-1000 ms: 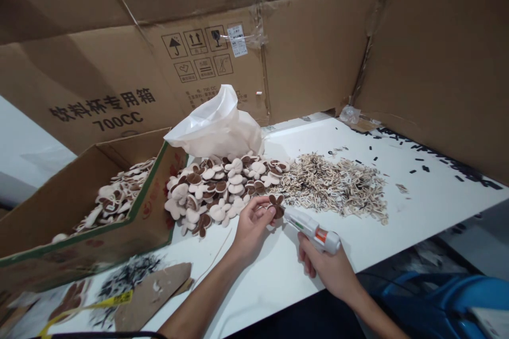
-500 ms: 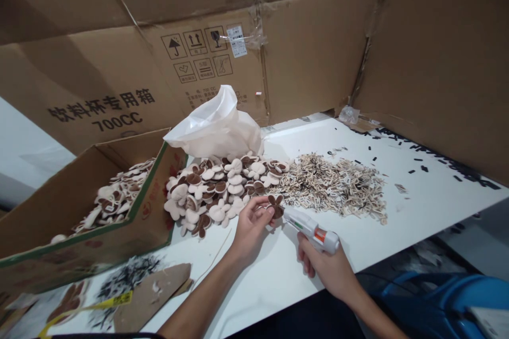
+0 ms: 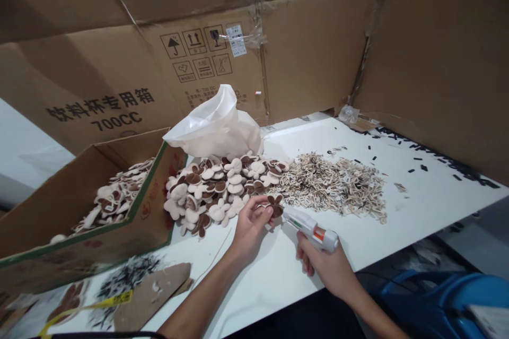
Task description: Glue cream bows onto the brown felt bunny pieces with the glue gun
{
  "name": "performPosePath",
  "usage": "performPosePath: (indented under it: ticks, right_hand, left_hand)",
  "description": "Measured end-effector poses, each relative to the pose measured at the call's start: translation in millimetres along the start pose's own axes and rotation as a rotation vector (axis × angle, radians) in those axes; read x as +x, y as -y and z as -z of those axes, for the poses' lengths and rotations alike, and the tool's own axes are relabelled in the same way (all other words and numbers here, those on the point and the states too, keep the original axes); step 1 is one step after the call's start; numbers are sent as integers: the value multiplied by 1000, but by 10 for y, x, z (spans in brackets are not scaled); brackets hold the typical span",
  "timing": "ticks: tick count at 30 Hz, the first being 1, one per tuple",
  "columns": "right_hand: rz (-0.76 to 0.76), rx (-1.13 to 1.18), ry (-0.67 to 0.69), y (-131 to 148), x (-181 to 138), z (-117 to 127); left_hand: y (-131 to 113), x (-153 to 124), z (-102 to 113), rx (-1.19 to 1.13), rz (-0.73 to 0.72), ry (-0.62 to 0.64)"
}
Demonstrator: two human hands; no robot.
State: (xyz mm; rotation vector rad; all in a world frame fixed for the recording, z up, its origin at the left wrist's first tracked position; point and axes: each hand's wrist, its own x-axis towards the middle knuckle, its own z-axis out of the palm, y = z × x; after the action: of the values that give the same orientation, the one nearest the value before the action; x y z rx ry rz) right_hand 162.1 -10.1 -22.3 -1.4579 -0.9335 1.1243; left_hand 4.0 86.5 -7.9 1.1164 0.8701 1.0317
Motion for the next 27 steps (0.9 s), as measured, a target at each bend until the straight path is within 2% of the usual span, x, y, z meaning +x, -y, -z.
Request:
performPosePath:
  ticks: [8,15,19,24,27]
  right_hand:
    - [6,20,-21,-20,11,-4]
    - [54,59,-55,13,-12,-13]
    - [40,118,-140,22,-19,-2]
    - [61,207,-240,2,23,60]
    - [83,308,-270,-30,66,82]
  left_hand:
    - [-35,-6,-23,23,-22,-22]
    - [6,43,14,91,-62,-132]
    - [25,13,24,274,-95,-75]
    - [-11,-80,-16,620,-117,82]
    - [-64,-109,-24,792,-199,81]
